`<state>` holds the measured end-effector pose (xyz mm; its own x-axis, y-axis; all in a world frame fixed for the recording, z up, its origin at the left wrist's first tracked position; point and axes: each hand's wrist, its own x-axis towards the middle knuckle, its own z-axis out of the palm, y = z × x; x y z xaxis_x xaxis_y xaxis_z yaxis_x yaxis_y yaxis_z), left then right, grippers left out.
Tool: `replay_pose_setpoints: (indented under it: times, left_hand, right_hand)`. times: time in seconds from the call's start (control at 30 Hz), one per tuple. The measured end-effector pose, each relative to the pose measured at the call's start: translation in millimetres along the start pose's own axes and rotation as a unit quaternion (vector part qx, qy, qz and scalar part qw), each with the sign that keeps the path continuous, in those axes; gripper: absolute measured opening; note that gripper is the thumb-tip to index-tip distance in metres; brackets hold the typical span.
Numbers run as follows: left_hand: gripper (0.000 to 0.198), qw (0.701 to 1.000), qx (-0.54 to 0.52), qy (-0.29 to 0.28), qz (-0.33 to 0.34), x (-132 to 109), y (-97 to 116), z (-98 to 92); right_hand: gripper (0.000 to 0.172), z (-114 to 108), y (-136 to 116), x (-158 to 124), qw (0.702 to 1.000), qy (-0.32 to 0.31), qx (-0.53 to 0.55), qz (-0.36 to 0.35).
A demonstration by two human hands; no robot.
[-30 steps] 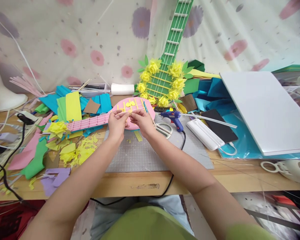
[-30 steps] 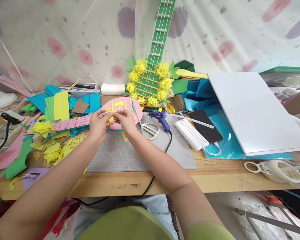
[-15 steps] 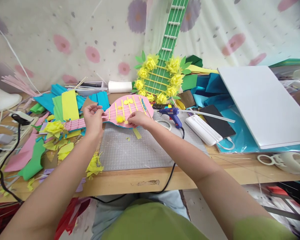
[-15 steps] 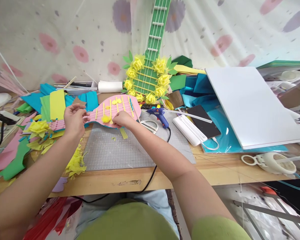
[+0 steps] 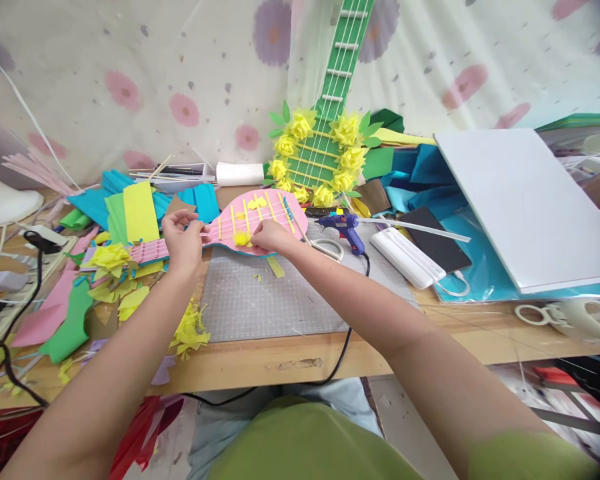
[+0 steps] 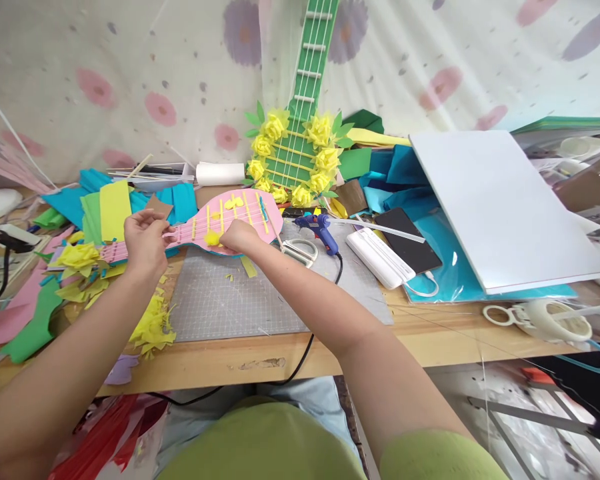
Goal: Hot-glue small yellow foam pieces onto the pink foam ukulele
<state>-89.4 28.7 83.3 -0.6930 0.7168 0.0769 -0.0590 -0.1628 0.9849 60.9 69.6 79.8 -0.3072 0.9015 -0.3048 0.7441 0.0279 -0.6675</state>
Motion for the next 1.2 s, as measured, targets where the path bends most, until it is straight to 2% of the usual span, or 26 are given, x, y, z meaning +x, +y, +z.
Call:
replay_pose_setpoints:
  times: [0.17, 0.27, 0.37, 0.57, 0.67, 0.87, 0.97, 1.07, 1.2]
  left_hand:
    - [0.036, 1.0, 0.0, -0.009, 0.006, 0.4, -1.9, -1.7]
    - [0.036, 1.0, 0.001, -0.013, 0.015, -1.4, -0.9, -0.2]
    - [0.037, 1.0, 0.008, -0.017, 0.015, -5.8, 1.3, 3.2]
    - [0.036, 0.999, 0.022, -0.025, 0.018, -13.8, 5.0, 8.5]
    - [0.037, 0.999, 0.03, -0.034, 0.029, -15.6, 4.9, 9.1]
    - [0.038, 0.99, 0.077, -0.085, 0.08, -12.6, -9.4, 4.0]
    - [0.039, 0.975, 0.143, -0.112, 0.125, -7.9, -21.6, -1.9]
    - [0.041, 0.946, 0.225, -0.141, 0.183, -5.2, -29.9, -6.5]
    - [0.051, 0.868, 0.357, -0.214, 0.27, -6.3, -32.8, -6.8]
  right_hand:
    - [0.007, 1.5, -2.9, 3.4, 0.999, -0.019, -0.028, 0.017]
    - [0.011, 3.6, -2.3, 7.8, 0.999, -0.01, -0.033, 0.024]
    - [0.014, 6.2, -0.2, 11.1, 0.999, -0.003, -0.037, 0.021]
    - [0.008, 8.0, 3.1, 10.5, 0.999, -0.014, -0.028, 0.011]
    - [0.013, 7.3, 3.6, 9.4, 1.0, -0.007, -0.016, 0.007]
    - [0.02, 4.7, 2.7, 7.5, 1.0, 0.0, 0.023, 0.007]
    - [0.017, 3.9, 2.1, 5.9, 0.999, -0.008, 0.051, 0.011]
    - [0.016, 4.8, 2.8, 6.2, 0.997, -0.007, 0.076, 0.008]
    - [0.018, 7.3, 4.7, 10.1, 0.997, 0.0, 0.078, 0.003]
